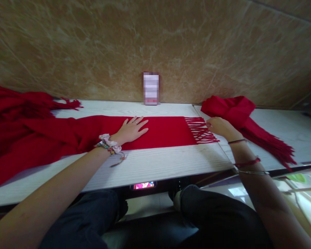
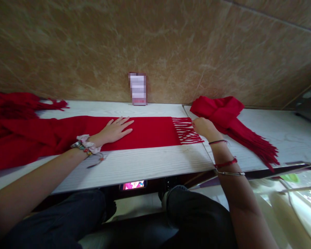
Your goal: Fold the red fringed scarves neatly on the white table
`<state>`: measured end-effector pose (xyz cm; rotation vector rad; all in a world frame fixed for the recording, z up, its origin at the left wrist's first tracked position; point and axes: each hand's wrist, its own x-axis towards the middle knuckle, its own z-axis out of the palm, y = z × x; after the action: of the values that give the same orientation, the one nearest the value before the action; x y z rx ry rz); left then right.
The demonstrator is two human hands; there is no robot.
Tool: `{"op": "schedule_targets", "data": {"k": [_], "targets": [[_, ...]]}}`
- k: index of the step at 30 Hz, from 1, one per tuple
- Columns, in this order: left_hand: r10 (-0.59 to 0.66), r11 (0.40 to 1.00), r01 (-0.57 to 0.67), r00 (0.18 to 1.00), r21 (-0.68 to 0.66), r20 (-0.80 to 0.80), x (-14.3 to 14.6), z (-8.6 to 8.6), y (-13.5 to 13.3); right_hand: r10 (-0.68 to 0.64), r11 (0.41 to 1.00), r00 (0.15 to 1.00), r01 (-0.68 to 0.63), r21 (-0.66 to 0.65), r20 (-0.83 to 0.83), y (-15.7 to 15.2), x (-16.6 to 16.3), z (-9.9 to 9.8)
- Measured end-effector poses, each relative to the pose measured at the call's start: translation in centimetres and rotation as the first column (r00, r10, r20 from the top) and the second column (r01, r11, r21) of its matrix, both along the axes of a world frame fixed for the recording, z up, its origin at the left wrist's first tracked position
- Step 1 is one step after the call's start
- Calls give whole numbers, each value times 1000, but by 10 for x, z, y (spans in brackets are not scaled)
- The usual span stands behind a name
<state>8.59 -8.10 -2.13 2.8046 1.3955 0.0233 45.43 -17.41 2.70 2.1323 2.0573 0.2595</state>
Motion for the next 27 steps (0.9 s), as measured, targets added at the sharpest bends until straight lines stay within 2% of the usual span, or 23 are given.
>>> {"op": "schedule_targets", "data": {"k": [2, 4, 6, 9, 15, 20, 23, 27], "targets": [[-6, 1000, 6, 1000, 9, 0, -1, -1, 1, 160, 984, 984, -154, 84, -72, 4, -15, 0], [-4, 1000, 4, 1000, 12, -1, -1, -2, 2, 294, 953, 948, -281, 115, -120, 9, -32, -2], [4, 1000, -4, 1000, 7, -3, -1, -3, 3, 328, 944, 935, -321, 72, -135, 15, -44, -6], [15, 1000, -15, 1000, -10, -5, -1, -2, 3, 290, 955, 946, -295, -13, -142, 19, -50, -9], [13, 1000, -13, 1000, -11, 3, 0, 1, -1, 277, 960, 960, -276, 46, -34, 6, -49, 1], [13, 1000, -13, 1000, -5, 5, 0, 1, -1, 252, 966, 967, -253, -58, -29, 3, -45, -2], [14, 1000, -14, 1000, -9, 6, 0, 1, -1, 185, 978, 983, -185, -99, -14, 7, -33, -6], [18, 1000, -18, 1000, -12, 6, 1, 1, -2, 42, 989, 998, -34, -143, 55, 7, -10, -7]]}}
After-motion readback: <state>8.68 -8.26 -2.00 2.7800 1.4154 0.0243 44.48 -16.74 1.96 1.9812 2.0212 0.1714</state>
